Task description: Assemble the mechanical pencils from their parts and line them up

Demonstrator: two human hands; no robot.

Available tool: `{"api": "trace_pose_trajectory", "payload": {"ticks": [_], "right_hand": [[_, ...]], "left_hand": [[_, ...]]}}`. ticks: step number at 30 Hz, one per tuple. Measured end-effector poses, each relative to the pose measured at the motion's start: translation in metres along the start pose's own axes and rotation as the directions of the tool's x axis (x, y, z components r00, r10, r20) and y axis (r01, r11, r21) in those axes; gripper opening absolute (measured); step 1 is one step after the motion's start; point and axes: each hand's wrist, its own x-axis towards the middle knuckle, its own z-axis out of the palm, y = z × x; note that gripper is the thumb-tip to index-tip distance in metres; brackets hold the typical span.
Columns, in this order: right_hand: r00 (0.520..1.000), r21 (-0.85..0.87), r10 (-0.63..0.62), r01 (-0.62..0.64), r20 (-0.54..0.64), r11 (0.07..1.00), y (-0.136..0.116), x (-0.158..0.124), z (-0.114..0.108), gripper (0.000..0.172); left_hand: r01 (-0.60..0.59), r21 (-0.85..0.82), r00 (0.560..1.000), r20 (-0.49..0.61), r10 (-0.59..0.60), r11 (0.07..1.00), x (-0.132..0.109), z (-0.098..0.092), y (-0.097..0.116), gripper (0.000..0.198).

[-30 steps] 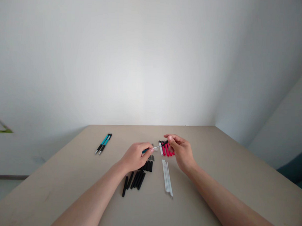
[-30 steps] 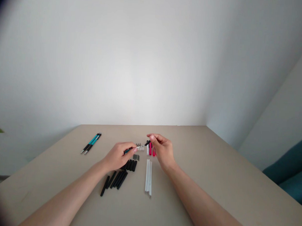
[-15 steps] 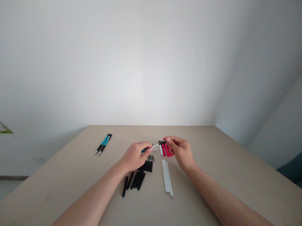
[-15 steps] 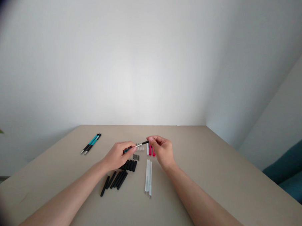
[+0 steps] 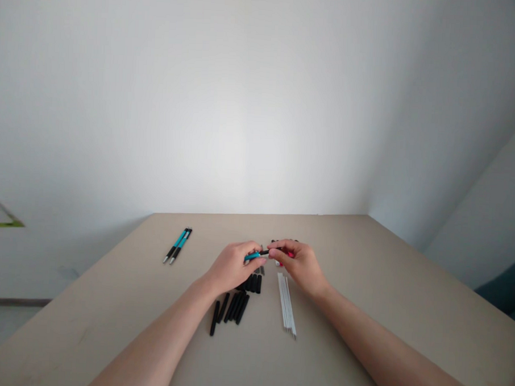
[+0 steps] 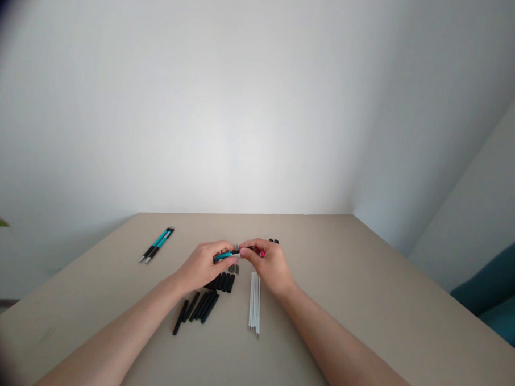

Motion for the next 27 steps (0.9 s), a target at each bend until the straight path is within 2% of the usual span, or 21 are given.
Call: {"api": "trace_pose_trajectory", "payload": {"ticks": [8, 11, 15, 20, 25, 27], "right_hand": [[0.998, -0.059, -0.053, 0.056, 0.040, 0.997, -0.0053, -0.0034, 0.0036, 0.021], [0.997, -0.035, -0.072, 0.073, 0.029, 0.997, -0.0072, -0.0050, 0.0031, 0.023], [0.995, 0.021, -0.088, 0.087, 0.037, 0.996, -0.0084, -0.0065, 0.0017, 0.022], [0.998, -0.103, -0.040, 0.046, 0.056, 0.994, -0.0072, -0.0055, 0.0005, 0.027], [0.991, -0.159, -0.107, 0.119, 0.082, 0.980, -0.0080, -0.0070, -0.0007, 0.016], [0.989, -0.204, -0.118, 0.134, 0.090, 0.970, -0.0088, -0.0075, -0.0023, 0.014]], "left_hand": [[0.023, -0.011, 0.999, 0.031, -0.023, 1.000, -0.0014, 0.0018, -0.0003, 0.023], [-0.008, -0.033, 0.999, 0.033, 0.009, 0.999, -0.0017, 0.0006, 0.0015, 0.020], [-0.052, -0.005, 0.998, 0.041, 0.052, 0.999, -0.0013, -0.0016, 0.0033, 0.030], [-0.062, 0.016, 0.997, 0.036, 0.062, 0.998, -0.0016, -0.0038, 0.0045, 0.021], [-0.090, 0.046, 0.995, 0.043, 0.089, 0.995, -0.0008, -0.0041, 0.0030, 0.029], [-0.089, 0.046, 0.996, 0.034, 0.087, 0.995, -0.0003, -0.0041, 0.0019, 0.026]]}}
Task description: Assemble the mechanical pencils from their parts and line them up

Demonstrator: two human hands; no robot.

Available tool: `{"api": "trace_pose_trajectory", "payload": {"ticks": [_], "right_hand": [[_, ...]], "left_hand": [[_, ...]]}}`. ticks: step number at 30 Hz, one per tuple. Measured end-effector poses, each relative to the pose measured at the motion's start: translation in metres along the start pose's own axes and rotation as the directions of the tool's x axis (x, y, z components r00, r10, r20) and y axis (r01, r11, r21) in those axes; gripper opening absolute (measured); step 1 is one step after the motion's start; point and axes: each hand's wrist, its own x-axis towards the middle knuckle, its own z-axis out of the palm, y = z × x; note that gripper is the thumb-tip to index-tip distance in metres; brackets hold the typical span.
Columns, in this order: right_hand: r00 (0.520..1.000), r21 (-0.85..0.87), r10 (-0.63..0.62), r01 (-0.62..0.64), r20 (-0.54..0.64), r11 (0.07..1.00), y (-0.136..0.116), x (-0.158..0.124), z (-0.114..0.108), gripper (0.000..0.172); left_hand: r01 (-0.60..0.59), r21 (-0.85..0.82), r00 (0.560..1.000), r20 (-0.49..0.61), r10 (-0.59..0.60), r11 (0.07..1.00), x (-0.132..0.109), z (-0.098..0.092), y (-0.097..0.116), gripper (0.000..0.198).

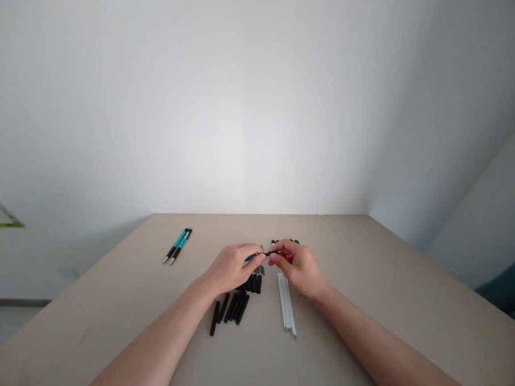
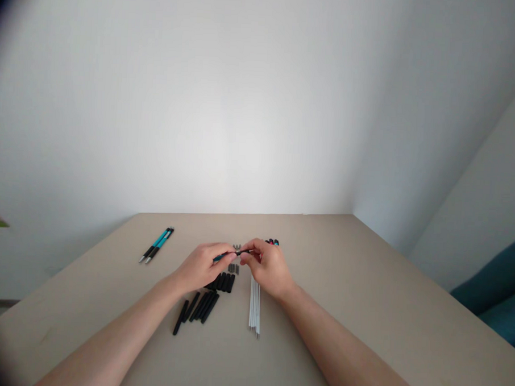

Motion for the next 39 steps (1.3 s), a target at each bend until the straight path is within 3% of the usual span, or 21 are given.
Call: {"api": "trace_pose_trajectory", "payload": {"ticks": [4, 7, 18, 23, 28, 32, 36, 39], "right_hand": [[0.999, -0.117, -0.009, 0.004, -0.041, 0.993, 0.0008, 0.0005, -0.0045, 0.035], [0.999, -0.134, -0.016, 0.011, -0.040, 0.991, 0.0002, 0.0011, -0.0060, 0.040], [0.999, -0.030, -0.034, 0.034, 0.010, 0.999, -0.0037, 0.0010, -0.0025, 0.028], [0.997, -0.015, -0.083, 0.083, 0.008, 0.996, -0.0006, 0.0023, -0.0009, 0.021], [0.998, -0.091, -0.053, 0.057, 0.044, 0.994, -0.0016, 0.0010, -0.0021, 0.035], [0.996, -0.082, -0.079, 0.081, 0.027, 0.993, -0.0037, -0.0010, -0.0020, 0.019], [0.994, -0.119, -0.101, 0.104, 0.034, 0.987, -0.0052, -0.0012, -0.0027, 0.013], [0.993, -0.179, -0.106, 0.115, 0.061, 0.977, -0.0065, -0.0004, -0.0051, 0.018]], "left_hand": [[0.014, 0.000, 1.000, -0.005, -0.014, 1.000, 0.0000, -0.0010, -0.0023, 0.021], [0.000, 0.009, 1.000, -0.002, 0.000, 1.000, -0.0007, -0.0018, -0.0038, 0.022], [0.024, 0.062, 0.999, 0.042, -0.027, 0.998, -0.0013, -0.0016, -0.0025, 0.027], [0.007, -0.005, 0.996, 0.087, -0.006, 1.000, -0.0019, -0.0018, -0.0006, 0.021], [0.048, 0.011, 0.995, 0.086, -0.049, 0.999, -0.0014, -0.0020, 0.0014, 0.024], [0.027, -0.010, 0.995, 0.098, -0.026, 1.000, -0.0007, -0.0032, 0.0028, 0.027], [0.012, 0.011, 0.995, 0.099, -0.013, 1.000, -0.0005, -0.0032, 0.0034, 0.030], [0.019, 0.012, 0.995, 0.095, -0.021, 1.000, -0.0006, -0.0032, 0.0035, 0.022]]}}
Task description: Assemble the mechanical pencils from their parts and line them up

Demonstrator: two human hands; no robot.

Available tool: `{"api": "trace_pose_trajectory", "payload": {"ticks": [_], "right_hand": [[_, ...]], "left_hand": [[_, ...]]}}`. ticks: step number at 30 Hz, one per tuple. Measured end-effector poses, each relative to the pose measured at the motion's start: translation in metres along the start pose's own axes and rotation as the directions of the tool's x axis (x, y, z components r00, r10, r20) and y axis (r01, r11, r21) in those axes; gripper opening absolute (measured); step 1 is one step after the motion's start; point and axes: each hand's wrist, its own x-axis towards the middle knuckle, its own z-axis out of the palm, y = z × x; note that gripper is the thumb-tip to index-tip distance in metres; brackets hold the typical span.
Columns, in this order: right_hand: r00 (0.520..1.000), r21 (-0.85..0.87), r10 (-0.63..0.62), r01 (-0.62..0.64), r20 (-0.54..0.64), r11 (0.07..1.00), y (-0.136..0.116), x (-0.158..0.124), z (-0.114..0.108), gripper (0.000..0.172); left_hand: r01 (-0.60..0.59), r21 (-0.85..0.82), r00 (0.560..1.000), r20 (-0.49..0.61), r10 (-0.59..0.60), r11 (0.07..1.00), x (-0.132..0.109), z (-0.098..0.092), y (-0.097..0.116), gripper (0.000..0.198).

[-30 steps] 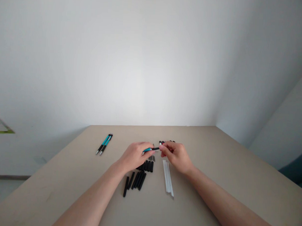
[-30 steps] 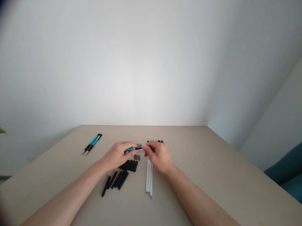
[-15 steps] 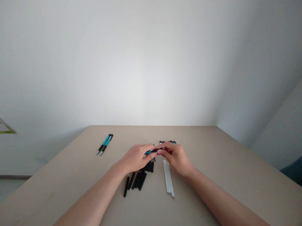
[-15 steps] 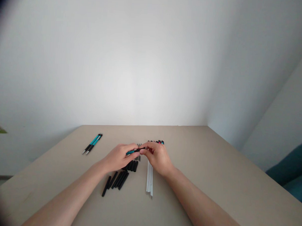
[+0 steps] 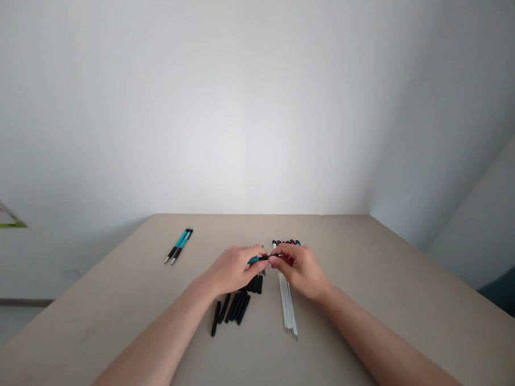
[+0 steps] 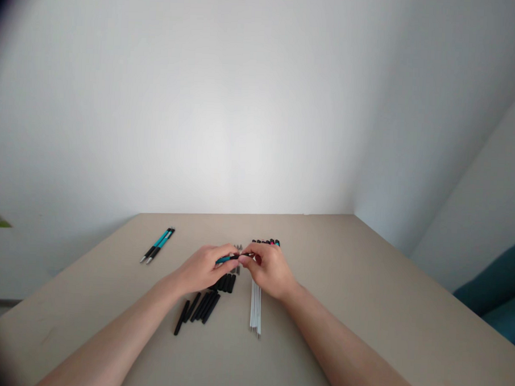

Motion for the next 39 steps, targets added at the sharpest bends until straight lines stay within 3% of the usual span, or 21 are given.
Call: {"api": "trace_pose_trajectory", "payload": {"ticks": [4, 10, 17, 19, 23, 29, 35, 39], "right_hand": [[0.998, -0.036, -0.013, 0.015, 0.055, 0.999, 0.0001, 0.0001, -0.0019, 0.034], [0.998, -0.050, -0.056, 0.056, -0.002, 0.997, -0.0003, 0.0005, -0.0019, 0.016], [0.999, -0.145, -0.034, 0.039, 0.037, 0.989, -0.0013, 0.0022, -0.0039, 0.042], [0.998, -0.145, -0.029, 0.036, 0.049, 0.989, -0.0012, 0.0020, -0.0037, 0.037], [0.995, -0.130, -0.082, 0.089, 0.061, 0.988, -0.0018, 0.0018, -0.0039, 0.012], [0.995, -0.218, 0.034, -0.014, 0.091, 0.976, -0.0009, 0.0022, -0.0025, 0.040], [0.994, -0.186, -0.059, 0.076, 0.095, 0.980, 0.0005, 0.0022, -0.0038, 0.014], [0.996, -0.200, -0.015, 0.033, 0.092, 0.979, -0.0012, 0.0020, -0.0044, 0.036]], "left_hand": [[0.007, 0.001, 1.000, 0.010, -0.007, 1.000, -0.0003, -0.0007, -0.0011, 0.017], [-0.024, 0.016, 1.000, 0.019, 0.024, 1.000, -0.0004, -0.0005, -0.0028, 0.019], [0.009, 0.035, 0.998, 0.057, -0.011, 0.999, 0.0004, 0.0012, -0.0022, 0.018], [0.011, 0.047, 0.998, 0.057, -0.014, 0.999, 0.0000, 0.0017, -0.0031, 0.019], [0.000, 0.073, 0.999, 0.052, -0.004, 0.997, -0.0006, 0.0032, -0.0044, 0.021], [0.017, 0.114, 0.998, 0.051, -0.023, 0.993, 0.0005, 0.0069, -0.0053, 0.022], [0.010, 0.114, 0.998, 0.060, -0.017, 0.993, -0.0004, 0.0044, -0.0058, 0.022], [-0.025, 0.114, 0.998, 0.052, 0.019, 0.993, 0.0000, 0.0057, -0.0054, 0.020]]}}
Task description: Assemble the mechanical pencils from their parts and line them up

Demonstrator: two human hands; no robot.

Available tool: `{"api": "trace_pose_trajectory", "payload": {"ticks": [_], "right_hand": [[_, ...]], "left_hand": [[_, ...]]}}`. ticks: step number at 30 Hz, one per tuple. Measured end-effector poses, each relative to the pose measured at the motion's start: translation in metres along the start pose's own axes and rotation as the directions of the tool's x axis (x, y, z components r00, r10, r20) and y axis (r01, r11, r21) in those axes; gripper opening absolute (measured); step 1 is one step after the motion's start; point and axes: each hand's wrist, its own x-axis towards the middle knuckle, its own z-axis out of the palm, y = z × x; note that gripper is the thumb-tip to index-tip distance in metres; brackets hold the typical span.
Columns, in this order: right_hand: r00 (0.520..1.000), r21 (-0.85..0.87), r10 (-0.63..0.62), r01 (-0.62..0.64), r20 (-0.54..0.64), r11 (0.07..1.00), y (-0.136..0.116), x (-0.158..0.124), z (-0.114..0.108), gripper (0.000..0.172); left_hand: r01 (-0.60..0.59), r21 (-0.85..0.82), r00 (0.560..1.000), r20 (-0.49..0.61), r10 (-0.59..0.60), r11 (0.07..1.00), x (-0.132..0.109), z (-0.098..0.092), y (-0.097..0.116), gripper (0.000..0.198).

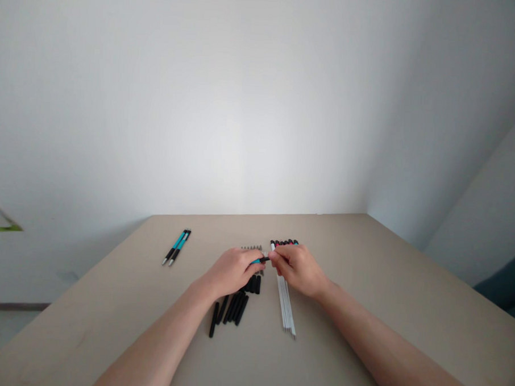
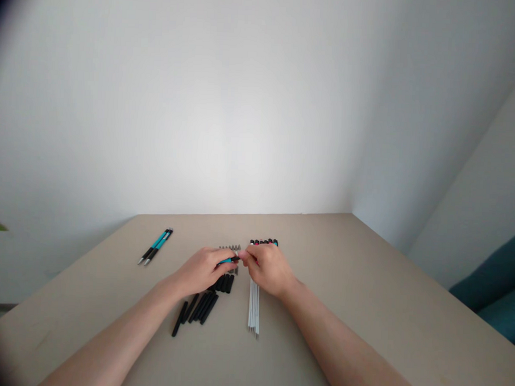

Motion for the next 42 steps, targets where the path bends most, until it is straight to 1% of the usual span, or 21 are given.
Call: {"api": "trace_pose_trajectory", "payload": {"ticks": [2, 3, 6, 7, 11, 14, 17, 19, 23, 25, 29, 33, 36, 39, 42], "right_hand": [[0.999, 0.006, 0.044, -0.044, 0.019, 0.999, -0.001, 0.000, 0.001, 0.041], [0.999, 0.016, 0.047, -0.047, 0.024, 0.999, 0.000, 0.000, 0.001, 0.038], [1.000, 0.048, -0.015, 0.016, -0.018, 0.999, 0.001, 0.000, 0.003, 0.015], [0.998, 0.054, -0.040, 0.042, -0.040, 0.998, 0.001, 0.000, 0.003, 0.011], [0.991, 0.061, -0.068, 0.076, -0.113, 0.995, 0.004, 0.000, 0.006, 0.012], [0.987, 0.067, -0.060, 0.071, -0.150, 0.995, 0.005, 0.001, 0.007, 0.014], [0.986, 0.064, -0.065, 0.075, -0.156, 0.995, 0.004, 0.001, 0.007, 0.014], [0.985, 0.061, -0.076, 0.086, -0.156, 0.994, 0.004, 0.002, 0.006, 0.017], [0.987, 0.013, -0.073, 0.075, -0.142, 0.997, 0.001, 0.002, 0.005, 0.036], [0.991, 0.004, -0.060, 0.061, -0.121, 0.998, 0.000, 0.002, 0.004, 0.039], [0.995, 0.003, -0.058, 0.058, -0.085, 0.998, 0.001, 0.001, 0.004, 0.042], [0.993, -0.031, -0.075, 0.073, -0.087, 0.997, 0.000, 0.002, 0.005, 0.044], [0.996, -0.045, -0.053, 0.049, -0.076, 0.998, -0.001, 0.002, 0.005, 0.044], [0.997, -0.030, -0.039, 0.037, -0.064, 0.999, -0.003, 0.002, 0.004, 0.044], [0.997, -0.004, -0.051, 0.051, -0.062, 0.999, -0.003, 0.001, 0.003, 0.040]], "left_hand": [[-0.002, 0.011, 1.000, -0.003, 0.002, 1.000, 0.000, 0.001, -0.001, 0.019], [0.000, 0.015, 1.000, -0.003, 0.000, 1.000, 0.000, 0.002, -0.001, 0.019], [-0.006, 0.003, 1.000, -0.013, 0.007, 1.000, 0.000, 0.002, -0.004, 0.018], [-0.018, -0.007, 1.000, -0.024, 0.018, 1.000, 0.000, 0.002, -0.005, 0.019], [-0.053, -0.034, 0.993, -0.106, 0.049, 0.998, 0.000, 0.002, -0.005, 0.019], [-0.039, -0.056, 0.983, -0.181, 0.028, 0.998, 0.000, 0.001, -0.004, 0.015], [-0.030, -0.057, 0.977, -0.210, 0.017, 0.998, 0.001, 0.000, -0.002, 0.011], [-0.031, -0.026, 0.977, -0.211, 0.025, 0.999, 0.001, -0.001, 0.000, 0.012], [-0.038, 0.032, 0.982, -0.184, 0.043, 0.999, 0.002, -0.002, 0.005, 0.023], [-0.033, 0.028, 0.985, -0.170, 0.037, 0.999, 0.002, -0.002, 0.006, 0.023], [-0.012, 0.009, 0.989, -0.144, 0.013, 1.000, 0.002, -0.002, 0.006, 0.018], [-0.019, 0.053, 0.992, -0.122, 0.025, 0.998, 0.002, -0.002, 0.005, 0.024], [-0.037, 0.076, 0.994, -0.104, 0.044, 0.996, 0.002, -0.002, 0.005, 0.028], [-0.048, 0.079, 0.994, -0.090, 0.055, 0.996, 0.002, -0.003, 0.005, 0.030], [-0.056, 0.085, 0.995, -0.077, 0.062, 0.995, 0.002, -0.003, 0.005, 0.032]]}}
